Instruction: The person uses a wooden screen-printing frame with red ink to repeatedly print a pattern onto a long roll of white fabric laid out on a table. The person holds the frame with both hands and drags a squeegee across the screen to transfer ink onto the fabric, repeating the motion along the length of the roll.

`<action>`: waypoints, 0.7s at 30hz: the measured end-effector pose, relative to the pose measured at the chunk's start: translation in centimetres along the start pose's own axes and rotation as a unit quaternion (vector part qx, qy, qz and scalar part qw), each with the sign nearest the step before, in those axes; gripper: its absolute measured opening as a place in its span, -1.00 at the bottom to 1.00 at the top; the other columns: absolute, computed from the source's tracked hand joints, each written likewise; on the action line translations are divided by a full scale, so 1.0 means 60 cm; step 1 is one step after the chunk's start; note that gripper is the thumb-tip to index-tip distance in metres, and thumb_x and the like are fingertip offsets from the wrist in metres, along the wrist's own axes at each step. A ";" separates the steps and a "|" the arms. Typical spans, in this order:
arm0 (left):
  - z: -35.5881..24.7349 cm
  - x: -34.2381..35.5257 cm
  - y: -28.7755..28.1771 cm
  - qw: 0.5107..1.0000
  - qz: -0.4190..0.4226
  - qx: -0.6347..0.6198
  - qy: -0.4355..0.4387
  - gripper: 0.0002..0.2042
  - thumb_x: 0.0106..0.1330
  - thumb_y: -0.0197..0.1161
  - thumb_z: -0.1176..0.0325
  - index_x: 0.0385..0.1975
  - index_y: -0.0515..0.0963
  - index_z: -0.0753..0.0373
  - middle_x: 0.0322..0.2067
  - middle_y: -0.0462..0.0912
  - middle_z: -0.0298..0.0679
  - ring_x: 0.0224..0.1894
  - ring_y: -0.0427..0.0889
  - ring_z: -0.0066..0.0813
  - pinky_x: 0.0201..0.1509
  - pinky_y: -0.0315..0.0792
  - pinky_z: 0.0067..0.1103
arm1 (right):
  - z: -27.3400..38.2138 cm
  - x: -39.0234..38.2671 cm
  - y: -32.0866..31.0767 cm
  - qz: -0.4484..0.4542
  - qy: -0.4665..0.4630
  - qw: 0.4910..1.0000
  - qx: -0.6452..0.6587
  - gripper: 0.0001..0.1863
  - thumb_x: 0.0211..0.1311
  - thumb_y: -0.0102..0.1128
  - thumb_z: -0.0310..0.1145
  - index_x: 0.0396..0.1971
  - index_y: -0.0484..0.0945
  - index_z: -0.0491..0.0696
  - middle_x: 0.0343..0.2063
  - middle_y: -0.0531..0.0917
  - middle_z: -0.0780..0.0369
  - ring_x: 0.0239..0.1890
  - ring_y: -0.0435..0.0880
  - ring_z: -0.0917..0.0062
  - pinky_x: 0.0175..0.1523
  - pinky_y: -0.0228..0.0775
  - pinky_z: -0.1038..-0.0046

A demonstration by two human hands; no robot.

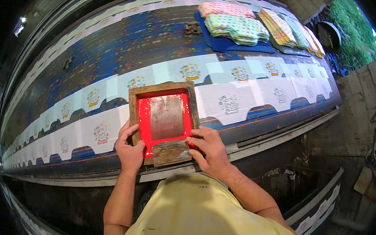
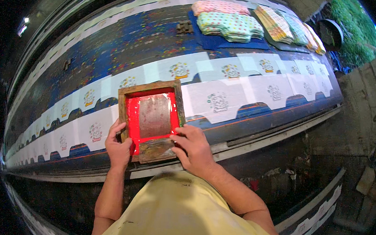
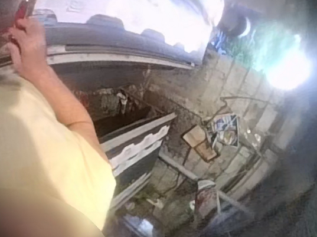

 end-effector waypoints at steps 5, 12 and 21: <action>-0.052 -0.008 0.114 1.000 0.003 -0.016 0.024 -0.58 0.20 0.44 0.68 0.10 0.79 0.33 0.51 0.60 0.17 0.60 0.56 0.00 0.68 0.38 -0.26 | -0.092 -0.053 -0.077 -0.076 0.125 0.980 0.134 -0.56 0.30 0.60 -0.51 0.19 0.80 -0.10 0.19 0.82 0.02 0.32 0.74 -0.01 0.51 0.49 0.04; -0.089 -0.036 0.329 0.998 0.021 -0.050 0.016 -0.60 0.18 0.39 0.75 0.03 0.78 0.33 0.52 0.58 0.12 0.59 0.56 -0.05 0.67 0.41 -0.27 | -0.210 -0.102 -0.226 -0.087 0.099 0.989 0.067 -0.52 0.29 0.59 -0.53 0.22 0.78 -0.08 0.23 0.81 0.05 0.39 0.69 -0.02 0.57 0.46 0.01; -0.101 -0.054 0.399 0.986 0.019 -0.148 -0.077 -0.58 0.16 0.33 0.84 0.03 0.73 0.38 0.62 0.49 0.16 0.63 0.53 -0.09 0.71 0.39 -0.26 | -0.275 -0.131 -0.299 -0.055 0.081 0.990 0.104 -0.52 0.25 0.59 -0.55 0.20 0.77 -0.09 0.27 0.77 0.04 0.46 0.65 -0.03 0.60 0.45 0.00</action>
Point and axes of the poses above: each hand's wrist, its own x-axis towards the middle knuckle, its own y-axis out of the palm, z = x × y, the point moved 2 cm from there along x, towards the middle knuckle
